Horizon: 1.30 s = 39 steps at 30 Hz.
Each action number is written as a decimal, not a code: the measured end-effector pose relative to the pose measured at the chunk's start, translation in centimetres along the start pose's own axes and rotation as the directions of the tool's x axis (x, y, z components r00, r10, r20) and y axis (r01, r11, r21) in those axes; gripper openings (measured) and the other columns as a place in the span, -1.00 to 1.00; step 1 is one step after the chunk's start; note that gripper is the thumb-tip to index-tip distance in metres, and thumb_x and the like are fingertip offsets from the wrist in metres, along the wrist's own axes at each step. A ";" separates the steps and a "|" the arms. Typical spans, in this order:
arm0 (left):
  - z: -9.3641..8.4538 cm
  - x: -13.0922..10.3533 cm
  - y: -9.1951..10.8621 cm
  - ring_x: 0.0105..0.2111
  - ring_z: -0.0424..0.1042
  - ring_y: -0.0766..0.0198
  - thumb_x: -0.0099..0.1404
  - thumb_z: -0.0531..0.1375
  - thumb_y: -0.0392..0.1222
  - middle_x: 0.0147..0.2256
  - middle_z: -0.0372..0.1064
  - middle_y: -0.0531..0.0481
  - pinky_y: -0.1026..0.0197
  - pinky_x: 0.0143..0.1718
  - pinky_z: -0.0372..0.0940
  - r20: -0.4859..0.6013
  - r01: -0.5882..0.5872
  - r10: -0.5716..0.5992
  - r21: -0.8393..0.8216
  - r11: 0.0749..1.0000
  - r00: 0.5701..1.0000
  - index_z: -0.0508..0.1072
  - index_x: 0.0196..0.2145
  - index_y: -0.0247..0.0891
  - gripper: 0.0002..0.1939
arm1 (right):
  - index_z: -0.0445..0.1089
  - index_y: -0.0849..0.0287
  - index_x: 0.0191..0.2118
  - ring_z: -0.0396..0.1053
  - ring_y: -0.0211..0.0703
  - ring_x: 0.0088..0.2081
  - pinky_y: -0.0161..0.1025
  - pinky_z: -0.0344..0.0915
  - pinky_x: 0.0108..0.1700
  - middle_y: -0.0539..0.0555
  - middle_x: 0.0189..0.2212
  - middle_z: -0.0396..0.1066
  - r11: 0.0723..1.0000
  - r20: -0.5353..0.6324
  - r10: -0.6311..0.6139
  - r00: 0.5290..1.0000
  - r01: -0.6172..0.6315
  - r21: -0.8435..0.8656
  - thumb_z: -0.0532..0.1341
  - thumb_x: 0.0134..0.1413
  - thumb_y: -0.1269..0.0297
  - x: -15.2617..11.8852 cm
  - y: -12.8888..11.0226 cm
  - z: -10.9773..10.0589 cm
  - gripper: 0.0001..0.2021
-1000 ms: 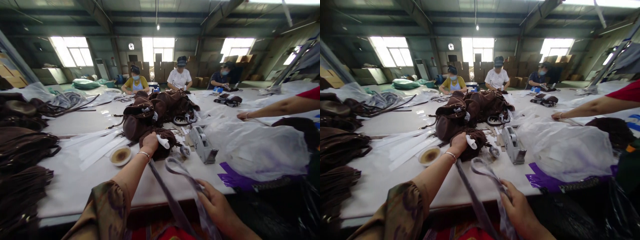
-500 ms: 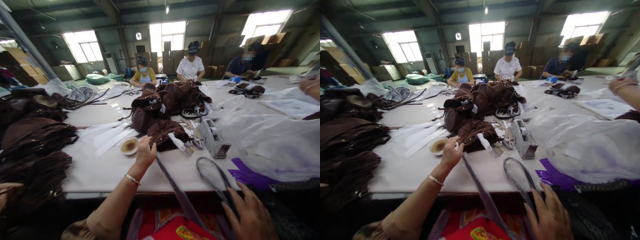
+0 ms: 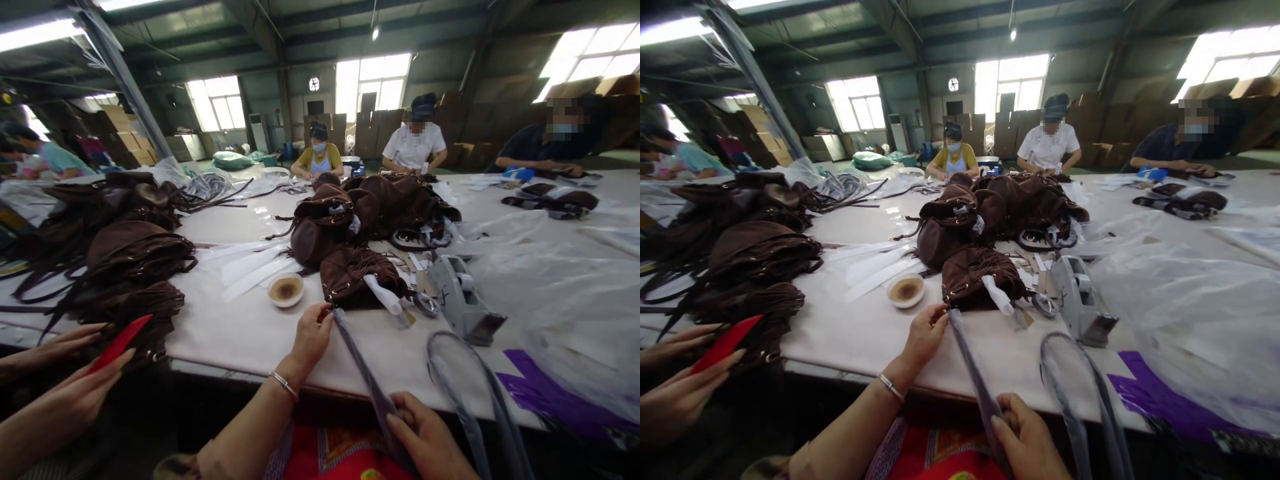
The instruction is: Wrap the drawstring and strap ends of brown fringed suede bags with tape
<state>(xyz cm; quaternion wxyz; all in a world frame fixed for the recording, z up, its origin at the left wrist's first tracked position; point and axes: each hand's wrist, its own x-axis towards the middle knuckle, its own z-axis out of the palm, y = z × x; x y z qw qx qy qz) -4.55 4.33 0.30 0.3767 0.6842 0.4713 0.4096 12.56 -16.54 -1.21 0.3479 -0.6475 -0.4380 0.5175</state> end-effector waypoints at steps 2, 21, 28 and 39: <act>-0.2 0.4 -0.3 -0.27 0.45 0.24 0.27 0.18 -0.25 -0.27 0.47 -0.07 0.16 -0.16 0.37 -0.008 -0.107 0.109 0.090 0.990 0.994 0.48 -0.15 -0.27 -0.81 | 0.34 0.18 -0.17 0.37 -0.18 -0.44 -0.30 0.23 -0.41 -0.02 -0.47 0.44 0.998 0.002 0.014 1.000 -0.014 0.060 0.11 0.14 -0.04 0.1 -0.2 -0.2 -0.63; -1.9 1.6 0.0 -0.26 0.35 0.21 0.29 0.09 -0.33 -0.33 0.35 -0.05 0.15 -0.15 0.32 0.080 -0.252 0.241 0.202 0.946 0.967 0.35 -0.40 -0.24 -0.89 | 0.34 0.14 -0.29 0.36 -0.25 -0.60 -0.35 0.23 -0.58 -0.07 -0.56 0.38 0.980 -0.016 0.129 0.991 -0.125 0.155 0.11 0.08 -0.17 2.6 -3.2 0.7 -0.57; -0.6 2.5 -0.6 -0.14 0.37 0.17 0.32 -0.01 -0.43 -0.20 0.36 -0.15 0.09 -0.05 0.34 -0.004 -0.328 0.354 0.371 0.869 0.935 0.30 -0.29 -0.23 -0.83 | 0.14 0.25 0.23 0.51 0.05 -0.12 -0.12 0.44 -0.10 0.20 -0.15 0.52 0.987 -0.083 0.031 0.996 -0.044 -0.156 0.20 0.03 0.01 1.8 -2.4 0.0 -0.31; -0.2 3.6 -1.2 -0.28 0.37 0.15 0.32 0.02 -0.37 -0.33 0.33 -0.10 0.08 -0.17 0.33 -0.048 -0.210 0.267 0.489 0.846 0.963 0.26 -0.35 -0.20 -0.88 | 0.25 0.22 0.16 0.47 0.10 -0.11 -0.06 0.43 -0.12 0.26 -0.09 0.45 0.458 -0.104 -0.502 0.859 0.162 -0.874 0.01 0.15 0.42 2.2 -2.8 0.0 -0.56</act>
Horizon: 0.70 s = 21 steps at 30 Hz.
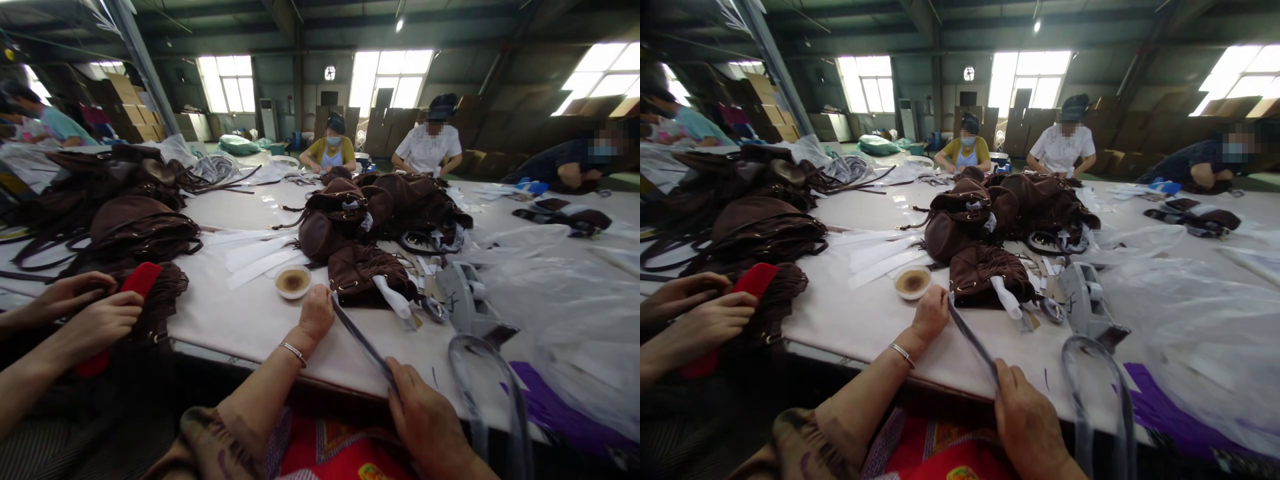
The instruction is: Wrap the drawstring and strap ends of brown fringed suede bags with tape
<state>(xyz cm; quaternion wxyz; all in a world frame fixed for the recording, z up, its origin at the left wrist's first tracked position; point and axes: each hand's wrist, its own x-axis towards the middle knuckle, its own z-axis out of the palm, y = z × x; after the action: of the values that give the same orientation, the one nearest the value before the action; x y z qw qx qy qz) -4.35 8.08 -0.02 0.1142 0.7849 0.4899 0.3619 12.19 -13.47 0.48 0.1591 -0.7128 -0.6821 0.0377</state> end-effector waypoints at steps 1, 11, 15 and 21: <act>0.0 0.0 0.1 -0.28 0.37 0.15 0.32 0.02 -0.36 -0.33 0.33 -0.10 0.09 -0.17 0.33 0.004 -0.001 0.001 0.007 1.000 1.000 0.26 -0.35 -0.20 -0.88 | 0.24 0.22 0.17 0.46 0.09 -0.11 -0.06 0.42 -0.13 0.26 -0.09 0.44 0.999 -0.007 -0.014 1.000 0.014 -0.039 0.00 0.14 0.45 0.7 -0.4 -0.3 -0.53; -0.3 -0.5 1.0 -0.28 0.37 0.15 0.33 0.02 -0.37 -0.32 0.33 -0.11 0.11 -0.19 0.32 0.003 -0.026 0.026 0.094 0.995 1.000 0.26 -0.35 -0.21 -0.88 | 0.39 0.23 -0.05 0.47 -0.06 -0.28 -0.16 0.40 -0.19 0.13 -0.27 0.51 0.795 0.232 0.094 0.968 -0.213 0.568 0.16 0.09 0.22 10.8 -4.1 -0.5 -0.67; 0.0 -0.5 0.6 -0.31 0.36 0.15 0.34 0.01 -0.37 -0.33 0.33 -0.11 0.12 -0.22 0.33 0.002 -0.011 0.011 0.131 0.991 1.000 0.26 -0.35 -0.22 -0.87 | 0.31 0.20 -0.34 0.34 -0.24 -0.60 -0.31 0.30 -0.55 -0.03 -0.55 0.40 0.488 0.508 0.165 0.845 -0.517 0.703 0.14 0.02 0.24 11.0 -4.8 -0.3 -0.87; 0.4 -0.2 -0.5 -0.30 0.37 0.15 0.35 0.00 -0.37 -0.34 0.33 -0.11 0.11 -0.21 0.34 0.005 0.053 -0.055 0.161 0.986 0.998 0.25 -0.35 -0.22 -0.87 | 0.32 0.19 -0.48 0.35 -0.26 -0.56 -0.39 0.18 -0.55 -0.03 -0.58 0.42 0.607 0.582 0.075 0.810 -0.500 0.618 0.11 0.06 0.23 3.3 -2.7 -2.2 -0.82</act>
<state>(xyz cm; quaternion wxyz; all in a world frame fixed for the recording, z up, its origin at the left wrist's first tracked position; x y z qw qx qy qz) -4.49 8.20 -0.64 0.0629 0.7797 0.5379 0.3143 10.42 -10.60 3.88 0.2463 -0.6508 -0.4916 0.5236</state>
